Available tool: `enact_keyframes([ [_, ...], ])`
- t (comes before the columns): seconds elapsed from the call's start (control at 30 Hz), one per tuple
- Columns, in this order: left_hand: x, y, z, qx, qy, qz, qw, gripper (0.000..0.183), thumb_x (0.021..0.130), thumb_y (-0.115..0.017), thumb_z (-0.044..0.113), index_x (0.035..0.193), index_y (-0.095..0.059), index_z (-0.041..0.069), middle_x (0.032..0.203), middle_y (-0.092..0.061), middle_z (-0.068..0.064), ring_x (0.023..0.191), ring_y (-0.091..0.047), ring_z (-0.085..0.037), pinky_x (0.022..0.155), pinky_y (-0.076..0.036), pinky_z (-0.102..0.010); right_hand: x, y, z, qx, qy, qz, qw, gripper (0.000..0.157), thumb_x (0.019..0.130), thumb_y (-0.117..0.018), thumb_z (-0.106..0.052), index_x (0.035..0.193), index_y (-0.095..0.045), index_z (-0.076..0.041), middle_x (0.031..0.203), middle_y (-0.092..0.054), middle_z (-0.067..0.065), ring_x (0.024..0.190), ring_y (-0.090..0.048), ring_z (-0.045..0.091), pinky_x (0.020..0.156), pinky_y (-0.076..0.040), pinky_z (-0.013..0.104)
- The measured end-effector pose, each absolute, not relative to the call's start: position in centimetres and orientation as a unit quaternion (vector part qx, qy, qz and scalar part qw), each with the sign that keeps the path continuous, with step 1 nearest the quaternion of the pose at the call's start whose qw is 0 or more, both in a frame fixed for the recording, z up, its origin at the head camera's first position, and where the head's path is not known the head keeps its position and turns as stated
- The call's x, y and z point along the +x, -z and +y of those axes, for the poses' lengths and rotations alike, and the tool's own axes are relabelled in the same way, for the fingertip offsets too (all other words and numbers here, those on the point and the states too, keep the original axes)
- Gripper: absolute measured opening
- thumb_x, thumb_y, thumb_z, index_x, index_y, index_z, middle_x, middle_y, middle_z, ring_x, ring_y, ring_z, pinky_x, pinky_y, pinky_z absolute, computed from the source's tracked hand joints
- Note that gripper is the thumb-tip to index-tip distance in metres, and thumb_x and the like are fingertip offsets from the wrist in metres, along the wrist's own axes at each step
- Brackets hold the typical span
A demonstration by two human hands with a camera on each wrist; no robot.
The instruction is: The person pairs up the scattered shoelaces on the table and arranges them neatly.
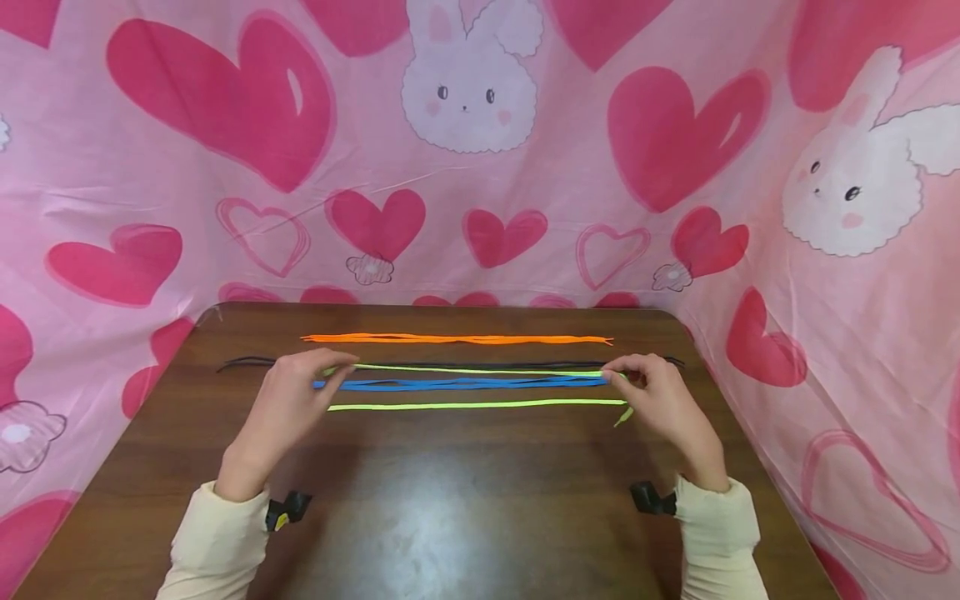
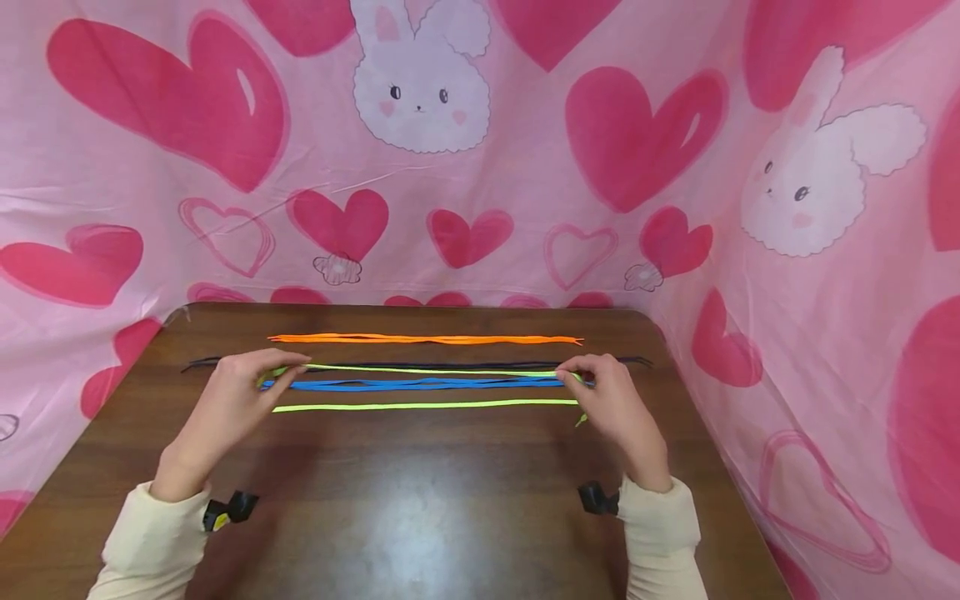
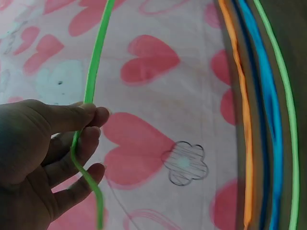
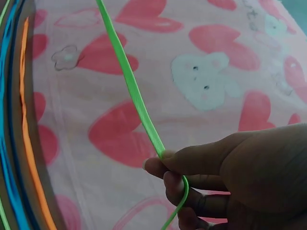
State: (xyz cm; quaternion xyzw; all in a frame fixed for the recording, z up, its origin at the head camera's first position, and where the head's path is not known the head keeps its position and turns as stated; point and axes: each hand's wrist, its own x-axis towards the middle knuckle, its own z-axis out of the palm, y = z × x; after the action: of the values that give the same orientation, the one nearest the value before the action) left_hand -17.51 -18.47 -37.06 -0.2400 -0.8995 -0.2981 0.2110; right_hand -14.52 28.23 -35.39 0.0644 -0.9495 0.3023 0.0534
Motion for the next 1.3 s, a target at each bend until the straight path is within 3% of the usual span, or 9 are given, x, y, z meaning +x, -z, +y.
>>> enact_keyframes([
  [0.27, -17.7, 38.5, -20.3, -0.217, 0.299, -0.916, 0.154, 0.020, 0.084, -0.077, -0.005, 0.103, -0.078, 0.000, 0.099, -0.077, -0.014, 0.091, -0.073, -0.034, 0.079, -0.057, -0.054, -14.7, 37.1, 30.6, 0.060, -0.269, -0.958, 0.083, 0.011, 0.093, -0.072, -0.007, 0.101, -0.079, -0.002, 0.094, -0.076, 0.011, 0.079, -0.058, 0.021, 0.069, -0.048, 0.035],
  [0.4, -17.7, 39.2, -21.6, -0.211, 0.294, -0.925, 0.114, 0.025, 0.086, -0.073, -0.010, 0.109, -0.077, 0.000, 0.104, -0.076, -0.017, 0.094, -0.072, -0.036, 0.081, -0.057, -0.055, -14.7, 37.8, 31.7, 0.053, -0.261, -0.960, 0.088, 0.011, 0.092, -0.072, -0.004, 0.100, -0.079, -0.001, 0.091, -0.075, 0.013, 0.072, -0.053, 0.020, 0.062, -0.043, 0.031],
  [0.53, -18.0, 39.9, -22.9, -0.199, 0.287, -0.931, 0.109, 0.022, 0.085, -0.075, -0.007, 0.106, -0.078, 0.000, 0.101, -0.077, -0.018, 0.089, -0.073, -0.034, 0.076, -0.058, -0.053, -14.8, 38.4, 32.6, 0.038, -0.256, -0.963, 0.071, 0.012, 0.093, -0.071, -0.007, 0.101, -0.078, -0.001, 0.083, -0.072, 0.010, 0.069, -0.047, 0.019, 0.060, -0.040, 0.031],
  [0.67, -18.4, 40.5, -24.1, -0.181, 0.280, -0.936, 0.113, 0.017, 0.086, -0.077, -0.001, 0.103, -0.078, -0.001, 0.096, -0.077, -0.019, 0.069, -0.069, -0.024, 0.063, -0.055, -0.040, -14.9, 39.2, 33.5, 0.021, -0.248, -0.967, 0.057, 0.015, 0.095, -0.069, -0.008, 0.105, -0.077, 0.001, 0.068, -0.060, 0.004, 0.065, -0.044, 0.018, 0.058, -0.038, 0.031],
  [0.8, -18.6, 41.1, -25.1, -0.174, 0.268, -0.942, 0.102, 0.018, 0.088, -0.073, -0.004, 0.105, -0.078, -0.002, 0.091, -0.076, -0.019, 0.061, -0.059, -0.016, 0.057, -0.046, -0.031, -14.8, 39.9, 34.3, 0.017, -0.243, -0.969, 0.050, 0.018, 0.096, -0.066, -0.005, 0.108, -0.075, 0.004, 0.064, -0.053, 0.002, 0.062, -0.042, 0.018, 0.056, -0.037, 0.030],
  [0.97, -18.7, 42.0, -26.2, -0.150, 0.252, -0.952, 0.084, 0.015, 0.087, -0.074, -0.002, 0.102, -0.078, -0.003, 0.086, -0.076, -0.017, 0.063, -0.055, -0.018, 0.057, -0.046, -0.034, -14.9, 40.6, 35.1, 0.009, -0.239, -0.969, 0.054, 0.012, 0.092, -0.071, -0.008, 0.097, -0.078, 0.001, 0.075, -0.069, 0.007, 0.067, -0.052, 0.019, 0.061, -0.044, 0.033],
  [1.1, -18.6, 42.5, -27.1, -0.128, 0.247, -0.957, 0.080, 0.008, 0.085, -0.079, 0.006, 0.092, -0.079, 0.002, 0.083, -0.076, -0.012, 0.067, -0.060, -0.020, 0.059, -0.048, -0.038, -14.7, 41.5, 35.9, -0.014, -0.235, -0.970, 0.054, 0.015, 0.089, -0.078, -0.018, 0.084, -0.077, -0.005, 0.075, -0.071, 0.004, 0.067, -0.056, 0.017, 0.062, -0.047, 0.033],
  [1.3, -18.5, 43.2, -27.7, -0.118, 0.230, -0.965, 0.052, 0.011, 0.089, -0.072, 0.001, 0.098, -0.076, -0.002, 0.090, -0.075, -0.020, 0.068, -0.060, -0.023, 0.058, -0.046, -0.040, -14.7, 42.9, 37.0, -0.043, -0.221, -0.974, -0.002, 0.016, 0.092, -0.072, -0.020, 0.090, -0.078, -0.006, 0.080, -0.072, 0.005, 0.071, -0.058, 0.019, 0.063, -0.047, 0.036],
])
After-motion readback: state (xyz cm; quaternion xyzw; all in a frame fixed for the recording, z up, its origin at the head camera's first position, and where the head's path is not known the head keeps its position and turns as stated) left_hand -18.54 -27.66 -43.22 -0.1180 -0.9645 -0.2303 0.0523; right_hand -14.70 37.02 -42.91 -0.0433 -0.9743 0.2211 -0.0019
